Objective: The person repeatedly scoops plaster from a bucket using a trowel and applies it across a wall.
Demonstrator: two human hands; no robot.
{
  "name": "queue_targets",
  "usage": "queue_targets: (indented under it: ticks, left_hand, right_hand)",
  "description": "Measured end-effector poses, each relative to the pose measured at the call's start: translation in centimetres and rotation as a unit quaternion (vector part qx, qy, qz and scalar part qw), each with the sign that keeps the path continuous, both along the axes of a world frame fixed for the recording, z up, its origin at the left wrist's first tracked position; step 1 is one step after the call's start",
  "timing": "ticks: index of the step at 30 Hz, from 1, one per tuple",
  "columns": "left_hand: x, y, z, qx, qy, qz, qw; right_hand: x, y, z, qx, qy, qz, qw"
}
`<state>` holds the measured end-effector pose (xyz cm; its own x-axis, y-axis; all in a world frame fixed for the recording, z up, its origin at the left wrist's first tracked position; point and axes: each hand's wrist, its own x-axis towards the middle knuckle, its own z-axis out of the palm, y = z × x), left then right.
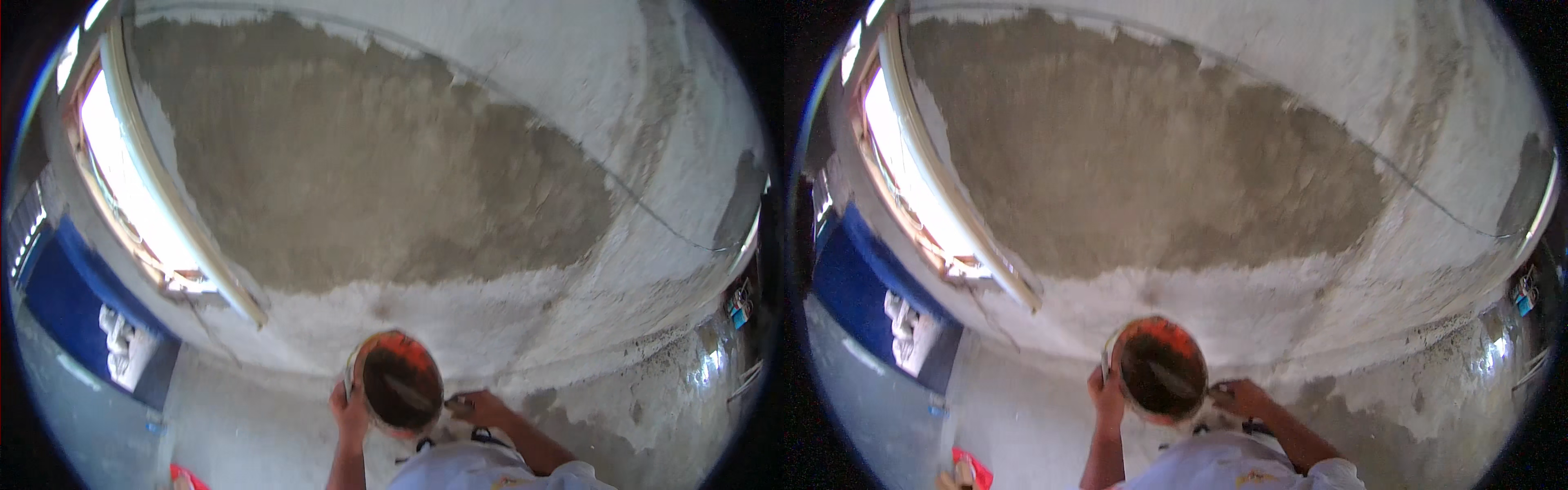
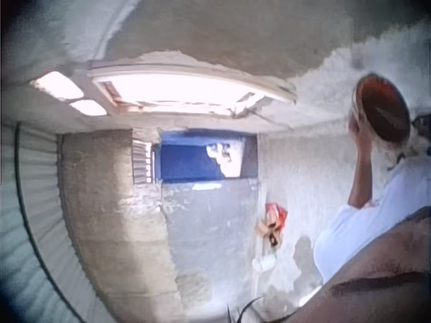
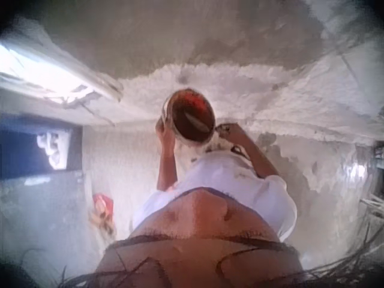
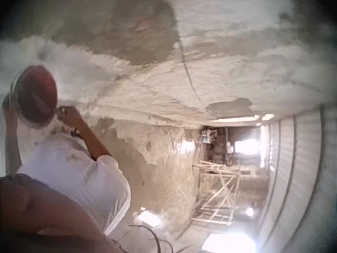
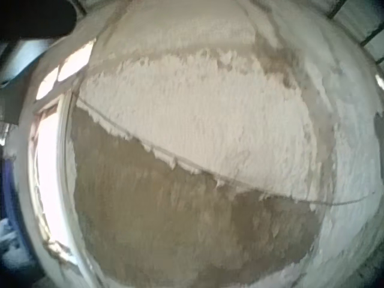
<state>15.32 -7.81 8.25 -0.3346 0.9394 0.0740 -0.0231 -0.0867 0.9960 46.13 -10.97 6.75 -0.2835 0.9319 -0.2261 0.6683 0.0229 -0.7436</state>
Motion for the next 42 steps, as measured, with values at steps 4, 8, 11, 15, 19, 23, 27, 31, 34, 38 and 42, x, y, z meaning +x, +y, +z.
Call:
queue_targets:
  ticks: [4,8,11,15,19,23,27,31,34,38,42]
  left_hand:
    - [0.4,1.2,3.2,0.093,0.061,-0.019,0.994]
    - [0.4,1.7,7.0,0.082,0.116,-0.057,0.988]
    - [0.8,2.1,8.3,0.073,0.159,-0.045,0.984]
    - [2.0,2.3,9.7,0.129,0.249,-0.052,0.959]
    - [3.5,3.0,10.2,0.197,0.326,-0.052,0.923]
    - [4.4,3.8,10.5,0.189,0.311,-0.062,0.929]
    - [5.0,3.9,10.8,0.152,0.294,-0.072,0.941]
    - [6.0,3.9,11.2,0.158,0.281,-0.086,0.943]
    - [7.0,4.0,11.9,0.197,0.317,-0.113,0.921]
    - [8.0,4.6,11.9,0.202,0.329,-0.141,0.911]
    - [7.2,4.7,11.6,0.149,0.256,-0.119,0.948]
  right_hand:
    - [1.2,2.9,4.0,0.061,-0.038,0.06,0.996]
    - [1.8,5.9,4.0,0.217,-0.027,0.078,0.973]
    - [-0.1,6.8,7.9,0.247,-0.163,0.082,0.952]
    - [-1.7,8.5,9.3,0.24,-0.284,0.154,0.915]
    - [-2.1,9.4,11.0,0.194,-0.271,0.23,0.914]
    - [-0.8,11.0,10.1,0.157,-0.232,0.273,0.92]
    - [2.3,11.4,9.9,0.12,-0.07,0.166,0.976]
    - [3.9,11.9,11.5,0.13,-0.189,0.168,0.959]
    - [4.3,12.5,10.4,0.124,-0.177,0.165,0.962]
    - [4.7,13.1,7.9,0.109,-0.044,0.198,0.973]
    - [5.7,11.4,11.0,-0.169,0.121,0.155,0.966]
